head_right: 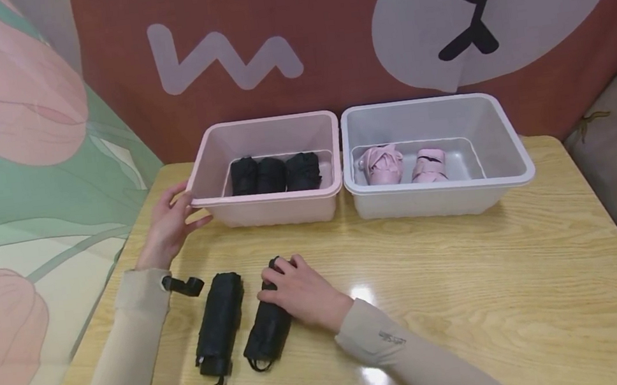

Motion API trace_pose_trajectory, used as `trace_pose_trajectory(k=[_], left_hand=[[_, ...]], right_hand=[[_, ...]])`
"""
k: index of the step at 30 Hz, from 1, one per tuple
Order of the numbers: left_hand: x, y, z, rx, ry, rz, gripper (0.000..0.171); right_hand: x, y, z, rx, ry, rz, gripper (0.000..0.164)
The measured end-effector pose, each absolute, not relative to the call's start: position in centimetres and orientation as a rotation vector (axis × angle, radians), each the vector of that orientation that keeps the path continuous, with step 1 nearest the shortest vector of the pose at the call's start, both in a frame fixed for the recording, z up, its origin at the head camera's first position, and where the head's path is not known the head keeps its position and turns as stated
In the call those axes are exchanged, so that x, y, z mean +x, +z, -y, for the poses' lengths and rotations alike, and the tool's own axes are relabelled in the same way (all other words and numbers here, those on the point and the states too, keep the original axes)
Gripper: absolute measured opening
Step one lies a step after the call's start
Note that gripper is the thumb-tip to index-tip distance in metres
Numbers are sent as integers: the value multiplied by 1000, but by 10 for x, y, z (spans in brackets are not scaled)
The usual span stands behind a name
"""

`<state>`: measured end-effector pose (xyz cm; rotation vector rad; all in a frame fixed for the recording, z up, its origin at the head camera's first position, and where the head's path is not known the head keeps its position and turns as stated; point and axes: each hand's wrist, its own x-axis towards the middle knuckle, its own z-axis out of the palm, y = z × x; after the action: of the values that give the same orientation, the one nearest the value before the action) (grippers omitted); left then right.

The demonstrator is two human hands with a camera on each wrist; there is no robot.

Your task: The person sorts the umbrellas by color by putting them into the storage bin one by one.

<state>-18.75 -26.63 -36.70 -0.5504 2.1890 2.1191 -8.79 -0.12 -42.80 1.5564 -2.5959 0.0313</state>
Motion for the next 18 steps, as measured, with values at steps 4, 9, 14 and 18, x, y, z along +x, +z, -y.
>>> trace_pose_trajectory(k=[4,9,14,18], left_hand=[[-188,-368,266,-544,2112,-2195,46],[-190,-370,265,-542,2102,-2206,45],[-189,-369,266,-547,2104,-2207,46],[-187,-368,267,-541,2110,-2201,47]], right_hand=[[-87,-431,-5,1546,42,2573,30],[-86,-435,-15,1568,109,2596,32],[-87,-436,-22,1616,165,2633,41],[-88,-436,-25,1641,207,2646,44]])
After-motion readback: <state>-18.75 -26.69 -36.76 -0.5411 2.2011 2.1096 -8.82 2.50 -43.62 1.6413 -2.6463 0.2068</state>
